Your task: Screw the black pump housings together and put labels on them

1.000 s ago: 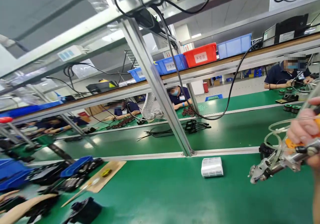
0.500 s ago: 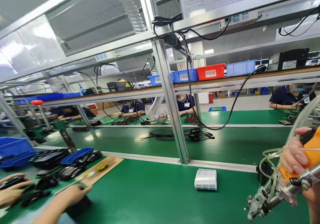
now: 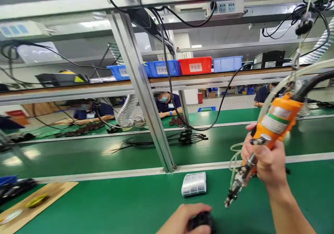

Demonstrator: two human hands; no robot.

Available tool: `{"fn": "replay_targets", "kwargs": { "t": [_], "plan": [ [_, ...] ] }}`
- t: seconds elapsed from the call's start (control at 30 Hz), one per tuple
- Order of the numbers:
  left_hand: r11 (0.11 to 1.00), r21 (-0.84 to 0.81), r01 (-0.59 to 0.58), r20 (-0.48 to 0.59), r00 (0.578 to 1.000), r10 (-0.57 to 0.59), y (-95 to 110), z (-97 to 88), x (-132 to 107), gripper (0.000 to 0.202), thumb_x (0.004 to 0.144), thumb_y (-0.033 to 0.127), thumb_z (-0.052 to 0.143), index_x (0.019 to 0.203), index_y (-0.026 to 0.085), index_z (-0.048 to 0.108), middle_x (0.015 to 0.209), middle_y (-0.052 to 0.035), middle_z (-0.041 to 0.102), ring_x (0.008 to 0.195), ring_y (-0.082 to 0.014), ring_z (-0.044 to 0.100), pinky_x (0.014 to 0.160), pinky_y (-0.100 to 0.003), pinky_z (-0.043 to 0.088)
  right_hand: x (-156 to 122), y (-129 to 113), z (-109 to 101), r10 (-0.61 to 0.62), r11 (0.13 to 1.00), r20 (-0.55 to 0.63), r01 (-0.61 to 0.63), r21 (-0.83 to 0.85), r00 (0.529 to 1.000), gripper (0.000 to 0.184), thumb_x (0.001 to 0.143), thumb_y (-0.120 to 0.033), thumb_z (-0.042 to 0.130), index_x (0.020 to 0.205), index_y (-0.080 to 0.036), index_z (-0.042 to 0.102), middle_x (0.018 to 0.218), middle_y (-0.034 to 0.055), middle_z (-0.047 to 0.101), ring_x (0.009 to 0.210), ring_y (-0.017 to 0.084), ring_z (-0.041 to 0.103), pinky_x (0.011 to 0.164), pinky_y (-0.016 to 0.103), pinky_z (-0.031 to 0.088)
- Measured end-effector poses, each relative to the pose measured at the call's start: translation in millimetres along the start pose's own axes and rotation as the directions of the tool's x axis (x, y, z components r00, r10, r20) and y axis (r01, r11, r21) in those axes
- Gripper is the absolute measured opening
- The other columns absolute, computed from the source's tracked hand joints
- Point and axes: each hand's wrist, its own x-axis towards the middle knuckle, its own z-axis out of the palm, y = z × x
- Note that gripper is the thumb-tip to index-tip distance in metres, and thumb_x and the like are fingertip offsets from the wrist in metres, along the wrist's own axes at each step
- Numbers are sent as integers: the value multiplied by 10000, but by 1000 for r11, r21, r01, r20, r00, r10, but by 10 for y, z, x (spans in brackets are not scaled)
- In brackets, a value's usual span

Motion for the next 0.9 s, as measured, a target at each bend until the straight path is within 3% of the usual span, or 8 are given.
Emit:
{"fn": "replay_targets", "kwargs": {
  "t": [0.1, 0.2, 0.33, 0.57, 0.7, 0.9],
  "plan": [
    [982, -142, -126, -79, 990, 116, 125, 577, 489, 360, 808, 493, 741, 1046, 234, 817, 879, -34, 758, 801, -248, 627, 754, -334, 511, 45, 138, 49, 1, 998, -3, -1, -69, 1000, 498, 736, -340, 870, 1137, -210, 606, 719, -50, 529, 500, 84, 437, 458, 222, 382],
    [906, -386, -170, -186, 977, 104, -50, 821, 763, 576, 823, 624, 730, 1226, 215, 770, 931, -54, 741, 772, -227, 587, 696, -320, 492, 105, 215, 71, -31, 992, -43, 26, -121, 999, 523, 718, -314, 853, 1158, -204, 591, 694, -55, 538, 502, 97, 462, 464, 226, 403],
    [797, -585, -152, -55, 988, 148, -230, 847, 816, 801, 818, 721, 734, 1436, 220, 641, 999, -56, 720, 727, -188, 564, 635, -286, 466, 166, 274, 30, -45, 986, -40, 38, -161, 998, 506, 731, -347, 833, 1156, -196, 604, 680, -59, 507, 504, 92, 437, 465, 226, 393],
    [754, -649, -104, -40, 994, 103, -132, 857, 793, 769, 817, 677, 759, 1395, 178, 661, 847, -18, 652, 684, -158, 495, 591, -246, 389, 201, 342, -36, -50, 980, -30, 43, -192, 998, 513, 754, -434, 848, 1149, -202, 617, 714, -42, 499, 532, 90, 419, 474, 226, 375],
    [743, -660, -114, -65, 993, 95, -122, 864, 801, 720, 807, 633, 788, 1355, 176, 686, 872, -22, 666, 730, -163, 507, 627, -243, 408, 146, 327, 39, -36, 984, -14, 33, -178, 999, 499, 722, -377, 881, 1118, -202, 632, 744, -29, 538, 558, 95, 457, 494, 228, 408],
    [722, -688, -75, 3, 994, 106, -61, 834, 782, 786, 796, 660, 792, 1377, 149, 651, 758, 14, 594, 610, -121, 428, 522, -217, 374, 15, 211, 155, -62, 977, 30, 66, -202, 998, 424, 724, -281, 859, 1077, -198, 640, 711, -39, 553, 511, 97, 486, 478, 234, 446]
  ]
}}
